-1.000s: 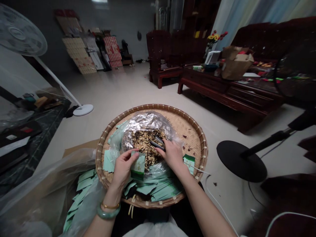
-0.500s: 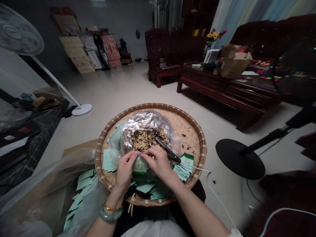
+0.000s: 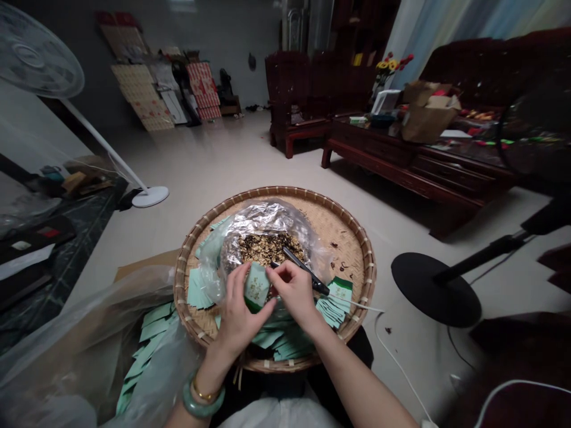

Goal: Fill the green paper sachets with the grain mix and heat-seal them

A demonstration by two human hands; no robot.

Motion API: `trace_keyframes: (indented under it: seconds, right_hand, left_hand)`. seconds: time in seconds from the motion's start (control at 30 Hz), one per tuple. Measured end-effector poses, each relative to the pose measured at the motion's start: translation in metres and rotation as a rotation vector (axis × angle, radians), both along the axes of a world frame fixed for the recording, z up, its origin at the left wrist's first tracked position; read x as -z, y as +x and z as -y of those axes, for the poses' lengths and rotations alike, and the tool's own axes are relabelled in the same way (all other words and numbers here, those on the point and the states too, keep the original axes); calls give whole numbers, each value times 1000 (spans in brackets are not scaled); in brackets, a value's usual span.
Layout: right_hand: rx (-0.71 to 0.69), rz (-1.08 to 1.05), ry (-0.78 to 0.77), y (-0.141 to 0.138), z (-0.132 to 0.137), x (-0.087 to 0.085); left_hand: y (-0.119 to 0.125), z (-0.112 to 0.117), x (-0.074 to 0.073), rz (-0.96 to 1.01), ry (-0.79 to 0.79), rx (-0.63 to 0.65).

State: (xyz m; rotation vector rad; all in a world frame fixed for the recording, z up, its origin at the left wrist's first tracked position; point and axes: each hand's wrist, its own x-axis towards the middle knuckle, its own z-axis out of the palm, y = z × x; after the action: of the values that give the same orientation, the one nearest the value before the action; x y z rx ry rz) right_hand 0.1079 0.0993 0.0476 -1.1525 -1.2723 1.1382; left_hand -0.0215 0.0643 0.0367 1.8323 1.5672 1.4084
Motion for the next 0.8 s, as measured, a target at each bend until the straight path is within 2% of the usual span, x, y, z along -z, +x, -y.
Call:
trace_keyframes:
  seconds: [0.07,0.17,0.23,0.3,0.33,0.4,0.47,0.57,0.8]
  right_hand:
    - [-17,-60,7,-1,1,-2]
    - [-49,28,116,3,-1,-5]
    - [3,245,252,11,-5,-2]
    - [81,545,358,22,-10,5]
    - [103,689,365,27,-12,11]
    - [98,910,331,37,-17,24]
    - [71,1036,302,43,-20,36]
    - [37,1110,281,49,-26,46]
    - [12,1167,220,49,-34,47]
  left_hand:
    - [3,2,3,-35,13,37]
    - [4,-1,5,178,-90,-9]
    - [1,-4,2,463,-303,-5]
    - [-3,-6,-4,768,-528,70]
    - [-5,-6,-7,891,-599,115]
    - [-7,-6,-11,1038,-636,163]
    - [-8,-6,-14,1088,-620,176]
    - [-9,-6,-14,1093,-618,195]
    - [-14,-10,-8,1020,-662,207]
